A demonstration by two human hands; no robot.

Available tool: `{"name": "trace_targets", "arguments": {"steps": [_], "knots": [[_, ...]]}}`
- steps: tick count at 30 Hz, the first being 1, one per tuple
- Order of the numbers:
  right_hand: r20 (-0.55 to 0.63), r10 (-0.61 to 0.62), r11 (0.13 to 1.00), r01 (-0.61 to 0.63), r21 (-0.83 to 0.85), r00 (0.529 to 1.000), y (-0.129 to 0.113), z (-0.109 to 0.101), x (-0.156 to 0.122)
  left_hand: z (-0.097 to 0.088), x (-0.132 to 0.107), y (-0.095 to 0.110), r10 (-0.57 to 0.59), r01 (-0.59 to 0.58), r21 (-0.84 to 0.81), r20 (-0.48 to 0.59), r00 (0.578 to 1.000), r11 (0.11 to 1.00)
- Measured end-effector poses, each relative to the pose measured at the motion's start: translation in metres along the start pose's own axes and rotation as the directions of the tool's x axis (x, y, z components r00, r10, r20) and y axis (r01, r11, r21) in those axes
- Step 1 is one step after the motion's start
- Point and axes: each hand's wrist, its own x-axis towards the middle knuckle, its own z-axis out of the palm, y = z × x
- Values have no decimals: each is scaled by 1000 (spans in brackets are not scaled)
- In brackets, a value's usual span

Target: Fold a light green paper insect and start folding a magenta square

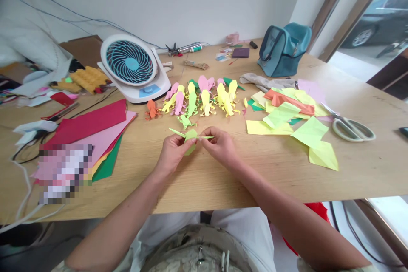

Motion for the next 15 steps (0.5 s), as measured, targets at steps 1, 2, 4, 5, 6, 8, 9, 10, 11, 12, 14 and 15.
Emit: {"name": "trace_targets", "arguments": {"steps": [1,2,4,5,6,8,9,10,11,12,14,15], "knots": [[-4,-10,999,10,-46,1000,0,0,0,-1,0,0,-1,1,17,8,1000,1000],[-15,-20,995,19,-94,1000,-1,0,-1,-1,0,0,-7,7,35,18,1000,999],[-35,-47,985,41,-168,998,-3,0,-2,-2,0,0,-25,22,78,38,999,997],[-38,-63,980,54,-194,997,-5,-1,-2,-3,0,0,-27,23,103,45,999,994],[-34,-77,974,68,-215,996,-6,-1,-3,-3,0,1,-18,12,129,45,999,992],[-14,-76,964,70,-255,997,-6,-3,-3,-2,-1,3,41,-46,197,30,999,979],[-1,-59,960,56,-276,998,-5,-4,-2,-2,-2,4,83,-85,236,18,996,968],[10,-37,954,38,-296,999,-4,-5,-2,-1,-3,5,126,-124,274,10,992,954],[14,-14,949,18,-315,1000,-2,-7,-1,0,-4,6,165,-160,310,10,986,937],[14,9,944,-4,-331,1000,0,-9,-1,1,-5,6,194,-187,340,13,981,922],[-1,50,935,-47,-353,999,3,-13,1,3,-7,5,204,-197,363,19,979,911],[-2,80,930,-75,-359,997,4,-16,2,3,-7,3,166,-158,334,4,986,929]]}}
